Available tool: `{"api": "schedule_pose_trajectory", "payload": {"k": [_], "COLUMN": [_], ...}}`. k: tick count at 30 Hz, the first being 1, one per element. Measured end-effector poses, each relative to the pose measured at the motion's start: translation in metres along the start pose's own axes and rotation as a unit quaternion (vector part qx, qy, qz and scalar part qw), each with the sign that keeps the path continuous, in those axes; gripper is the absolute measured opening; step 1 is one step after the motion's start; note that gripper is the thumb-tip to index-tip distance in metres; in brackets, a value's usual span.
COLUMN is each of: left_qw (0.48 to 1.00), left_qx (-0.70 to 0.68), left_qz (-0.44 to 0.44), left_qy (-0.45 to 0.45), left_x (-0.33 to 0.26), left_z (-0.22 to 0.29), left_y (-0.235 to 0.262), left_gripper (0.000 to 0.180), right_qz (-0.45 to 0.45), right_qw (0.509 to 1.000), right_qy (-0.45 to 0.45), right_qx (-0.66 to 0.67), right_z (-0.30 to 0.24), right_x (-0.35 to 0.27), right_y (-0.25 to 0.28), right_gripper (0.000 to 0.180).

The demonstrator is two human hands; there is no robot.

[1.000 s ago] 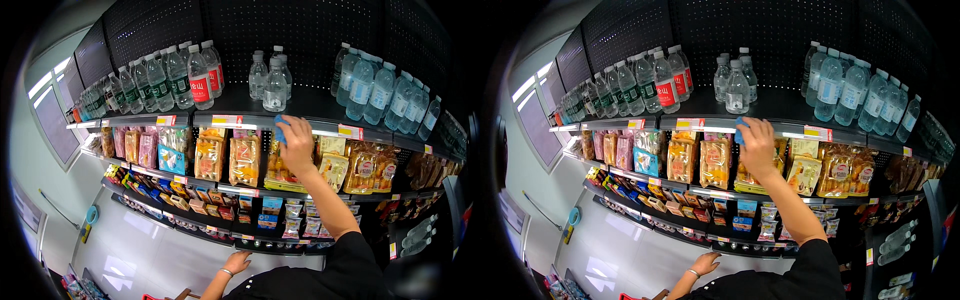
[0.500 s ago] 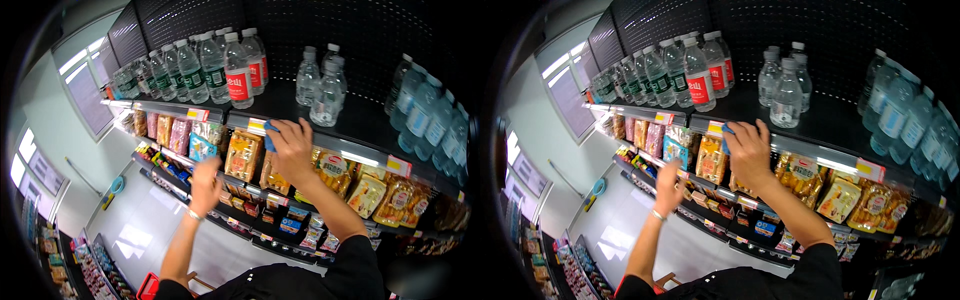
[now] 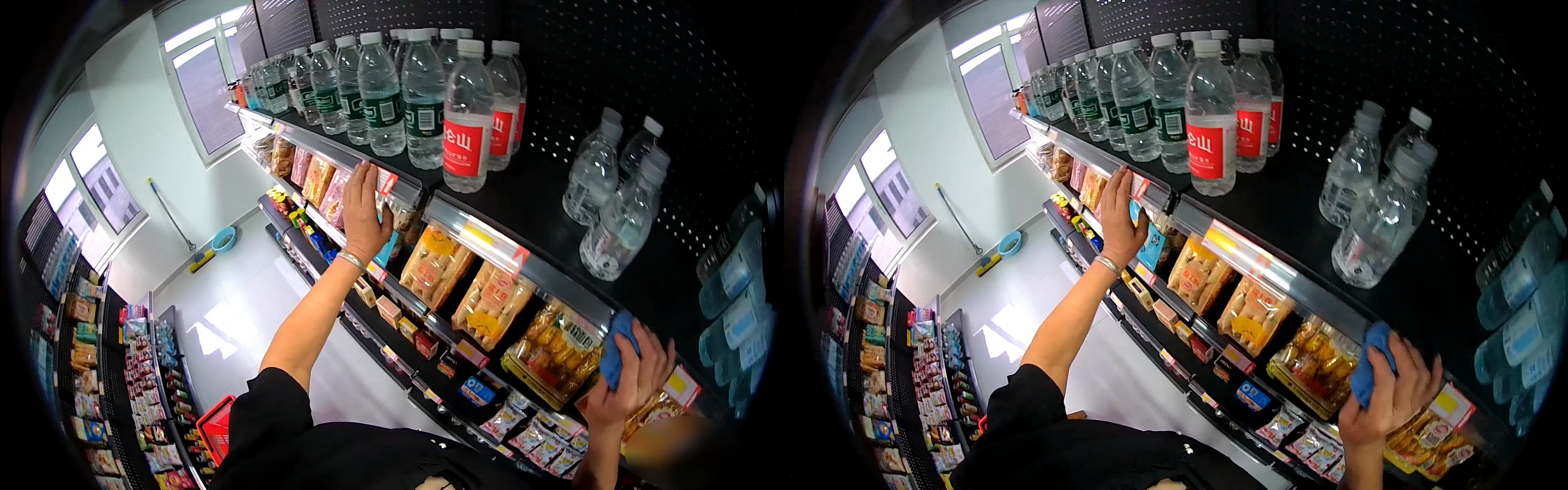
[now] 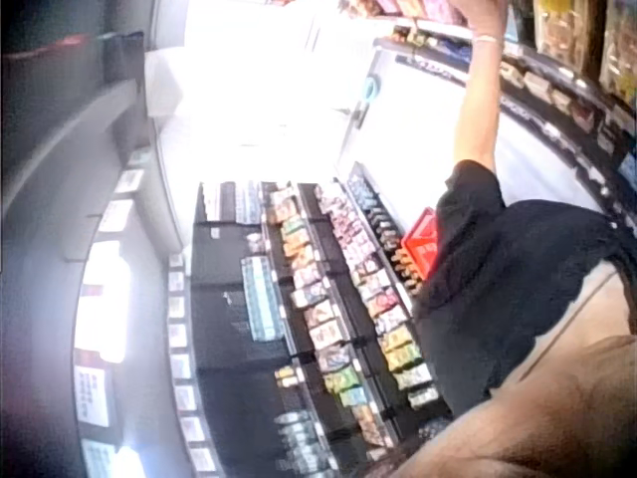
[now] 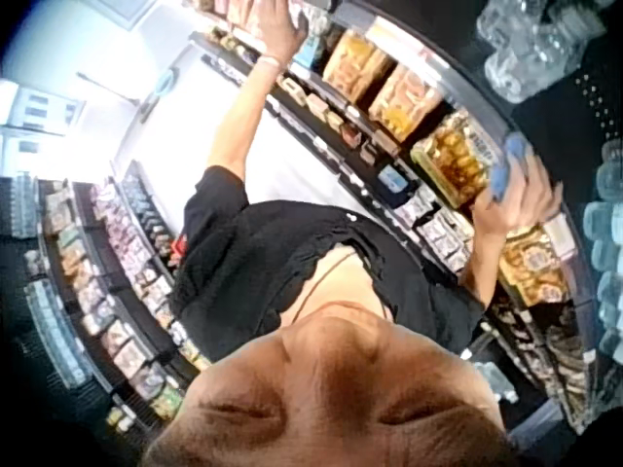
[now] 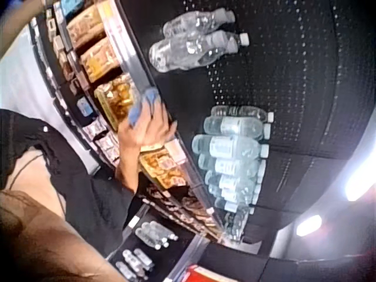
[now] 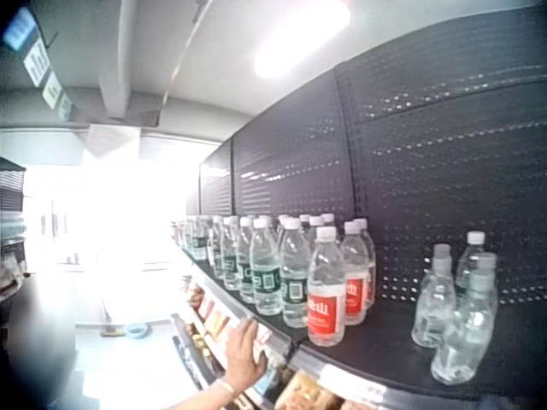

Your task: The person wipes the surfaces of grocery store shelves and the packaging of various snack items using a blue cloth. They handle multiple snack packages, wiping each one individually before placing them back on the shelf.

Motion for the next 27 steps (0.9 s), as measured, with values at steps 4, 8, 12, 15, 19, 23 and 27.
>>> {"api": "schedule_pose_trajectory", "payload": {"k": [4, 8, 12, 15, 19, 23, 27], "left_qw": [0.999, 0.999, 0.996, 0.993, 0.988, 0.977, 0.967], "left_qx": [0.012, 0.006, -0.044, -0.057, -0.088, -0.139, -0.185], "left_qz": [0.039, 0.053, 0.068, 0.09, 0.093, 0.084, 0.026], "left_qy": [0.008, -0.005, -0.03, -0.052, -0.08, -0.139, -0.175], "left_x": [0.001, -0.004, -0.002, -0.006, 0.002, 0.009, 0.015], "left_z": [-0.002, -0.015, -0.023, -0.042, -0.053, -0.066, -0.083], "left_y": [0.0, -0.003, -0.009, -0.008, -0.008, -0.012, -0.007], "left_gripper": [0.073, 0.069, 0.066, 0.062, 0.059, 0.059, 0.062], "right_qz": [-0.016, -0.02, -0.002, 0.007, 0.034, 0.071, 0.086], "right_qw": [0.999, 0.999, 1.0, 0.999, 0.998, 0.994, 0.99], "right_qy": [-0.02, -0.02, -0.005, 0.016, 0.039, 0.039, 0.018], "right_qx": [-0.03, -0.016, 0.008, 0.047, 0.041, 0.068, 0.108], "right_z": [0.007, -0.007, -0.046, -0.083, -0.134, -0.18, -0.23], "right_x": [-0.01, -0.001, 0.023, 0.049, 0.082, 0.107, 0.143], "right_y": [-0.001, -0.013, -0.04, -0.075, -0.116, -0.163, -0.199], "right_gripper": [0.032, 0.034, 0.034, 0.036, 0.039, 0.039, 0.042]}}
Point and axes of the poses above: each hand's wrist, its own x-axis towards the middle knuckle, its own y-axis out of the back of the hand, z = x × y, the point moved 6 cm from there along x, towards the middle knuckle, and after that the axes turned 8 degrees about x, right-handed, at the moved point
